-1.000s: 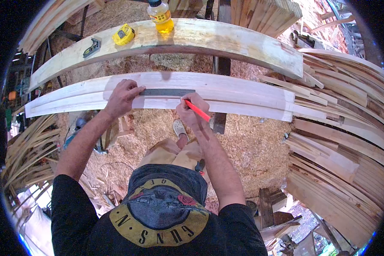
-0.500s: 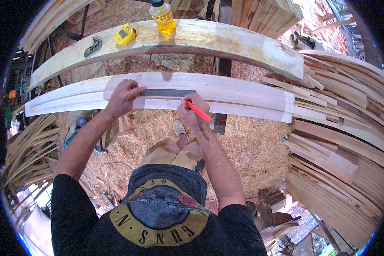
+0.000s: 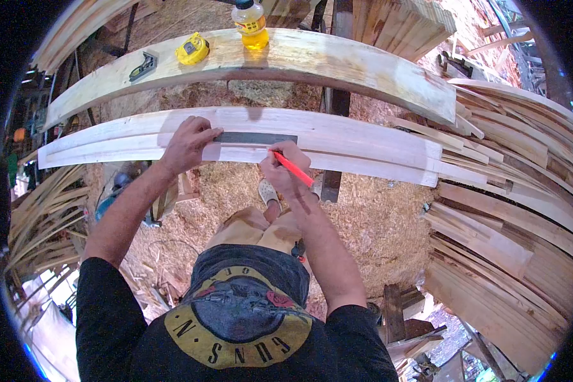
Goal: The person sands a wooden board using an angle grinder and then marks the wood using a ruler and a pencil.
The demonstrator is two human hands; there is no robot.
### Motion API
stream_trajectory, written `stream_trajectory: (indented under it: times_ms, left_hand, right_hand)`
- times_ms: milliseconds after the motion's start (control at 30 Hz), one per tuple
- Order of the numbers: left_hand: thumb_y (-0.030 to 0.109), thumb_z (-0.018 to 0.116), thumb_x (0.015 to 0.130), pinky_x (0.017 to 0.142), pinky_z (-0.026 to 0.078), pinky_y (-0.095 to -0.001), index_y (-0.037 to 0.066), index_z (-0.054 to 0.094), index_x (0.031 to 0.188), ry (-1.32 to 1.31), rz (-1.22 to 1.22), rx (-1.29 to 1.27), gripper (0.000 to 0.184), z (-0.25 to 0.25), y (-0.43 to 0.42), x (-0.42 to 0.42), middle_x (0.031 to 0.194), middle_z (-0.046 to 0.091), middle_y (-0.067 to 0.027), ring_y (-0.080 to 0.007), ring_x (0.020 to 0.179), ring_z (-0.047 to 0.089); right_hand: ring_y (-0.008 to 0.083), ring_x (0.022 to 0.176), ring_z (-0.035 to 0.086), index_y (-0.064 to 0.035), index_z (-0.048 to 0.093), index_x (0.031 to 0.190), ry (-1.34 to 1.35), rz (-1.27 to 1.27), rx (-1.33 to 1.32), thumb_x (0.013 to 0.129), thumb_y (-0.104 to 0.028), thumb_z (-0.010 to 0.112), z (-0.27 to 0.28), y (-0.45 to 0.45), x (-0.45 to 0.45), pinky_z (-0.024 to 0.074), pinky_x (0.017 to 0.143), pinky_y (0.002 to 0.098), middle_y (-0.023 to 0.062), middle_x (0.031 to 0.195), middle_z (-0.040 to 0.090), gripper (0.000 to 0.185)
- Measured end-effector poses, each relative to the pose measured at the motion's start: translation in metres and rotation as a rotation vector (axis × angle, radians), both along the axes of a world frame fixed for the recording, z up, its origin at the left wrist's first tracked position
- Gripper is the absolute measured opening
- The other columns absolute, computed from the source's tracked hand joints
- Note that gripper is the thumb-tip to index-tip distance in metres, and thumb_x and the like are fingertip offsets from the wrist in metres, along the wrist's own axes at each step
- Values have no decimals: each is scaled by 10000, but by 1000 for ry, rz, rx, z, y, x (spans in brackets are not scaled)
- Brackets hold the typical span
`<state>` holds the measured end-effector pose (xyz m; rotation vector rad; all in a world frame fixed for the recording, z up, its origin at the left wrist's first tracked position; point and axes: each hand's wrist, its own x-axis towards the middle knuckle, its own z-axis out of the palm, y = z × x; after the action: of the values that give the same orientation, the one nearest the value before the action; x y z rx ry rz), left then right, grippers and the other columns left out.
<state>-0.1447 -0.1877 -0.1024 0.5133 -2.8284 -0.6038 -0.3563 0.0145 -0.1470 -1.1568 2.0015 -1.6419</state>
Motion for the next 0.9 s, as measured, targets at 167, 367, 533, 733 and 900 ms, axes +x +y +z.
stream_trajectory:
  times_ms: [167,367,533,733,900]
  left_hand:
    - [-22,740,808,860,506,-448,103,733,1206,-1,-6,4,418,2,1,0,1025,621,-126,-332,972,604]
    - [-12,723,824,866,504,-438,111,731,1216,-9,-13,-5,412,-2,-1,1,1031,618,-121,-326,975,597]
    - [22,711,832,877,502,-415,114,743,1200,-29,-9,-20,381,0,0,0,1033,620,-108,-306,974,591]
    - [-27,719,835,861,509,-444,103,733,1218,-18,-6,3,405,1,0,0,1030,613,-120,-321,971,596]
    - [-1,721,826,871,506,-424,113,742,1216,-24,-5,-11,407,-1,0,1,1035,620,-106,-307,972,593]
  right_hand:
    - [79,599,612,-47,687,934,1,4,10,854,-29,750,-10,-6,2,509,555,262,49,737,689,104]
    - [74,607,617,-47,689,932,35,15,-4,861,-32,754,-13,-6,1,514,560,259,44,753,697,97]
    - [64,612,617,-42,687,929,-21,22,15,873,-25,750,-13,-5,2,511,563,246,38,754,697,86]
    - [57,609,615,-36,685,935,4,26,1,874,-13,746,-16,-6,2,512,566,241,41,751,698,89]
    - [61,611,620,-38,687,938,-1,27,13,875,-21,744,-11,-6,2,511,564,241,45,753,700,87]
